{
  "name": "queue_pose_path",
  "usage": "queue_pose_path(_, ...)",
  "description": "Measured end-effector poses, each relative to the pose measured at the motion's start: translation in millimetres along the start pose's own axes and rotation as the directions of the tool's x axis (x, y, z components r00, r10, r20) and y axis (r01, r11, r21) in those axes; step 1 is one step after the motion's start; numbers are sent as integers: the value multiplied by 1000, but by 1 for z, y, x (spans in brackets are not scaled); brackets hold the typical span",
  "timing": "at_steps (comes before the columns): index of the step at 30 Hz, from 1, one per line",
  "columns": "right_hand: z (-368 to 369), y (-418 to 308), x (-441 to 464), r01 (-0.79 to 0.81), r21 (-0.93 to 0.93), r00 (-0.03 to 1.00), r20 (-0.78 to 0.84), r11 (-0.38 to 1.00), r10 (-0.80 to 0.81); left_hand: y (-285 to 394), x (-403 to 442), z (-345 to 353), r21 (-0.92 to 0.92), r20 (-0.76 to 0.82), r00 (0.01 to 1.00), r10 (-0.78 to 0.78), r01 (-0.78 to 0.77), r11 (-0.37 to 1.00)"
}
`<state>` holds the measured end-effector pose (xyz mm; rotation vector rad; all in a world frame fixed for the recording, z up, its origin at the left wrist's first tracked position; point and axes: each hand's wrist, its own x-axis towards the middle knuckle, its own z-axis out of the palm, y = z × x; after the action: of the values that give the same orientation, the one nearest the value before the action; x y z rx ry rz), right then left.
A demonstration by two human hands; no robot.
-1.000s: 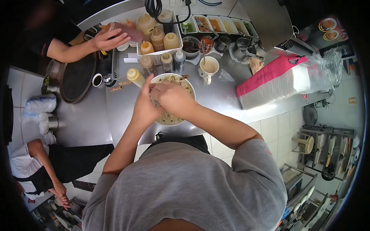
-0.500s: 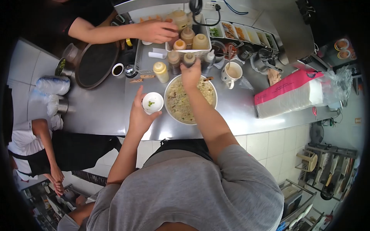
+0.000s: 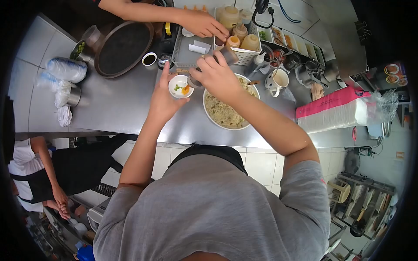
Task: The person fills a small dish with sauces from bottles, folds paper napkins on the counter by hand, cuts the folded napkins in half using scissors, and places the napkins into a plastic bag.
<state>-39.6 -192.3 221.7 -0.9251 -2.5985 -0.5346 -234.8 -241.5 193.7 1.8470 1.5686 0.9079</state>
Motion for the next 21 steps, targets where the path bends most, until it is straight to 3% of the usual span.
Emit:
queue_pose_path(7, -9, -6, 25, 118, -70, 986, 124, 991, -109, -12, 2, -7, -60, -26, 1000, -9, 8, 998)
queue_pose_path(13, -12, -10, 44, 137, -145, 987, 100, 980, -124, -18, -1, -14, -85, -44, 999, -22, 18, 996)
queue_pose_path(21, -12, -8, 53, 95, -114, 994, 61, 989, -89, -21, 0, -21, -119, -57, 998, -25, 18, 993)
